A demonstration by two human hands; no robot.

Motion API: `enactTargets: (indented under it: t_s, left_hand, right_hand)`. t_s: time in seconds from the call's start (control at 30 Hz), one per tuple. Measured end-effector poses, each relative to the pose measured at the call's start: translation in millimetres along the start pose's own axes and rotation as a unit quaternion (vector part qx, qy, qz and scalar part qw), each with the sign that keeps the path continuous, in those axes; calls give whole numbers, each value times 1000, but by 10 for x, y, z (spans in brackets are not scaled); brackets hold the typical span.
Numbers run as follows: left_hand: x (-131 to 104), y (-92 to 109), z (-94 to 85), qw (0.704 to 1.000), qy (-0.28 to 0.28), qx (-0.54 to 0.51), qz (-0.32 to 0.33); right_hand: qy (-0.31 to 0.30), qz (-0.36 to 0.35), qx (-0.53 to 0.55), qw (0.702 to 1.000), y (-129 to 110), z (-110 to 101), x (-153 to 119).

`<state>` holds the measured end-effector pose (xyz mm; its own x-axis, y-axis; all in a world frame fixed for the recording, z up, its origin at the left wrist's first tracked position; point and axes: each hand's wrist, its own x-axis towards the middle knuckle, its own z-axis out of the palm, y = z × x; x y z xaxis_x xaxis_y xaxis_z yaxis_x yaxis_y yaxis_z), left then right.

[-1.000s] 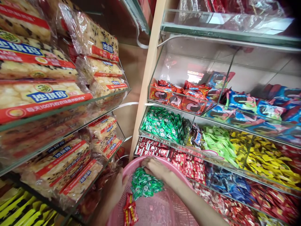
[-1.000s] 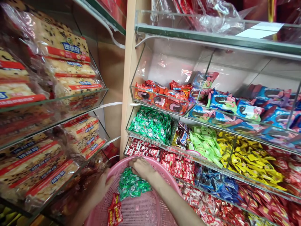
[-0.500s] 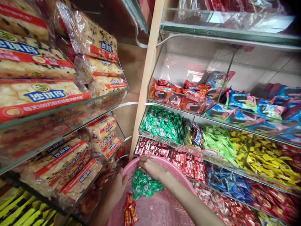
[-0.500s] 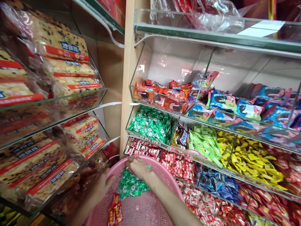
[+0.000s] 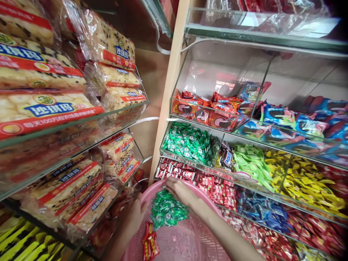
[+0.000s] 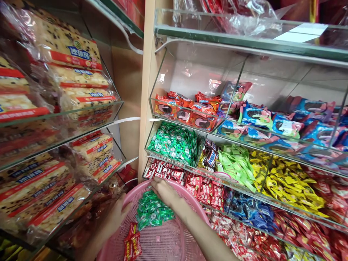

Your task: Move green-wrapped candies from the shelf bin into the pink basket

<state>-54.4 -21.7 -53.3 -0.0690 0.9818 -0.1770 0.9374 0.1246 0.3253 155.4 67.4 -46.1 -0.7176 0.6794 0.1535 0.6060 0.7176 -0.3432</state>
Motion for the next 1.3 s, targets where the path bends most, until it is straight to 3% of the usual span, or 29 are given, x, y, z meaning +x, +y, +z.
enactTargets:
  t_s: [0.23,0.33,0.47,0.6,0.9,1.3]
  left_hand:
    - [-5,22,-26,1000,-3,4,-4]
    - [-3,15,-15,1000,5,-4,5]
    - [-15,20,-45,1000,1,7,4]
    - [-31,26,-70,1000,0,17,0]
    - [-9,11,-47,1000,-9,-5,2]
    - [-22,35,-80,1000,0,14,-2]
  right_hand:
    - [-45,-31,-43,998,-155,-34,-94]
    - [-23,-29,-69,997,-189,-29,-86]
    - [7,-30,-28,999,-144,-12,-97]
    - [-30,-41,12,999,-110,46,-143]
    - [15,8,-15,1000,-49,172,-81]
    - [2,6,-8,1000,-40,223,-62]
